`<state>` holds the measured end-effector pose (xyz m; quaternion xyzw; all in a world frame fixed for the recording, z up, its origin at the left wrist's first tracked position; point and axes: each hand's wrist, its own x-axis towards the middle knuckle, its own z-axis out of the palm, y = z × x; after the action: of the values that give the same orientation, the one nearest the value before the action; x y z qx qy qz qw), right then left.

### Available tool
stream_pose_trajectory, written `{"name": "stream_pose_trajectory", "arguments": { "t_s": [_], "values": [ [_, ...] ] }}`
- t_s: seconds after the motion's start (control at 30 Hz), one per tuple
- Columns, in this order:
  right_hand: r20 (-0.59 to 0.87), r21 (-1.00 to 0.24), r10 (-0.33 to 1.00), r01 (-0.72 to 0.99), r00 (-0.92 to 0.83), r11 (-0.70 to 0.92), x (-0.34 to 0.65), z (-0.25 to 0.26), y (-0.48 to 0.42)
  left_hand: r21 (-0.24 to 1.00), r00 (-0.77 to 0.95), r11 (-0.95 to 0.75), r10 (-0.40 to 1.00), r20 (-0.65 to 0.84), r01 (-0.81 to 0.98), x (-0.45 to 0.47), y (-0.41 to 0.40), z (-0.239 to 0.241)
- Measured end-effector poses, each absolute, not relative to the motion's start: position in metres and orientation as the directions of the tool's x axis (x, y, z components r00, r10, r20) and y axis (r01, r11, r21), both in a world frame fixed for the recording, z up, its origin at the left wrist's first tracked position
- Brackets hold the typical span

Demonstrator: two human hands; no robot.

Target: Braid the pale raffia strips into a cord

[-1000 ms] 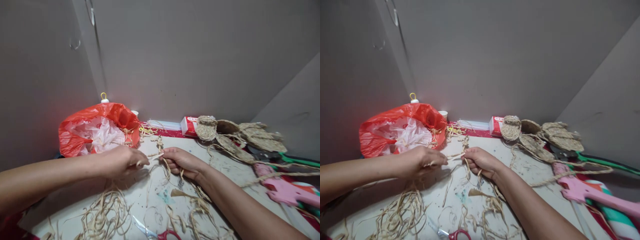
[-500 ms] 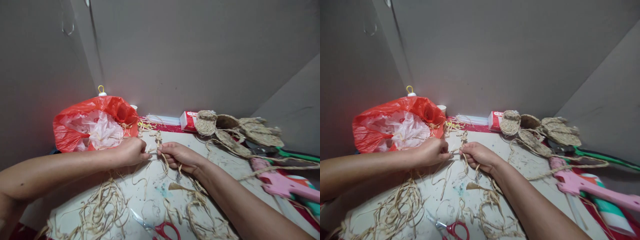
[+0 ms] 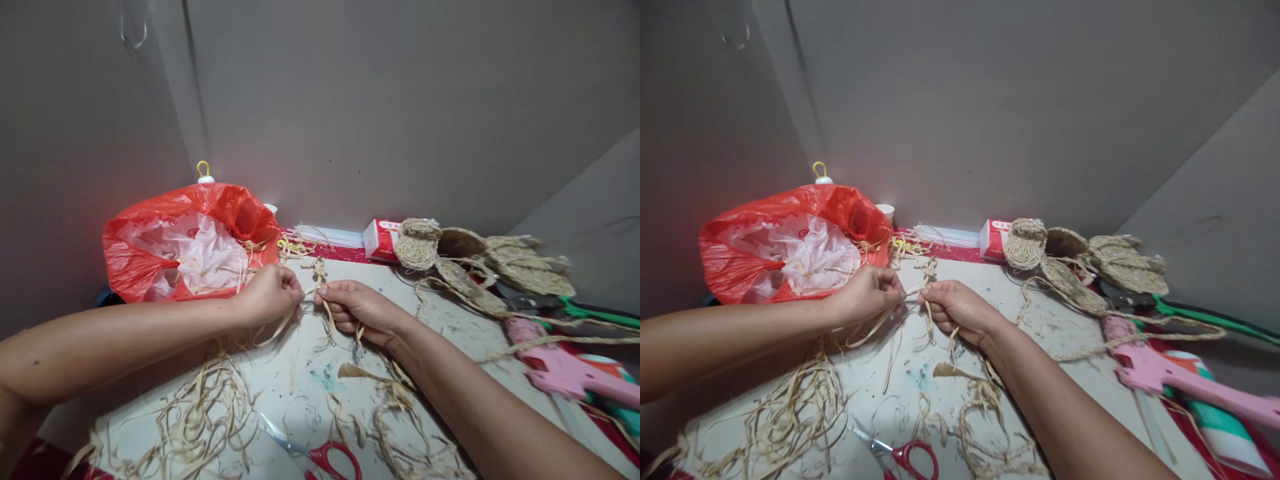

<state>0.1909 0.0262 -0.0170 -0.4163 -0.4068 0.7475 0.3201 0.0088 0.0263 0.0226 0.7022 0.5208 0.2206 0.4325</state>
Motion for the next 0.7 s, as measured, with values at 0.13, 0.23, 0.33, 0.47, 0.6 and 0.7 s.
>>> {"name": "stream_pose_trajectory", "arguments": {
  "t_s": [0.13,0.23,0.33,0.47,0.6,0.7],
  "values": [
    [-0.367,-0.874,0.831,-0.151,-0.418,-0.462,0.189,-0.017,0.025,0.903,0.329,0.224,0.876,-0.351,0.368,0.024,0.023,0.018],
    [-0.357,-0.884,0.855,-0.159,-0.376,-0.439,0.186,-0.018,0.024,0.901,0.314,0.308,0.861,-0.401,0.306,0.027,0.023,0.016],
    [-0.335,-0.904,0.879,-0.147,-0.34,-0.402,0.183,-0.02,0.023,0.899,0.333,0.341,0.844,-0.421,0.274,0.027,0.022,0.015],
    [-0.332,-0.902,0.88,-0.159,-0.339,-0.401,0.181,-0.021,0.023,0.889,0.342,0.373,0.826,-0.448,0.264,0.029,0.021,0.014],
    [-0.335,-0.893,0.888,-0.193,-0.317,-0.406,0.181,-0.02,0.023,0.916,0.336,0.309,0.86,-0.384,0.254,0.032,0.024,0.008],
    [-0.331,-0.897,0.903,-0.205,-0.273,-0.391,0.18,-0.021,0.023,0.933,0.358,0.258,0.871,-0.337,0.251,0.033,0.025,0.003]
  ]
}}
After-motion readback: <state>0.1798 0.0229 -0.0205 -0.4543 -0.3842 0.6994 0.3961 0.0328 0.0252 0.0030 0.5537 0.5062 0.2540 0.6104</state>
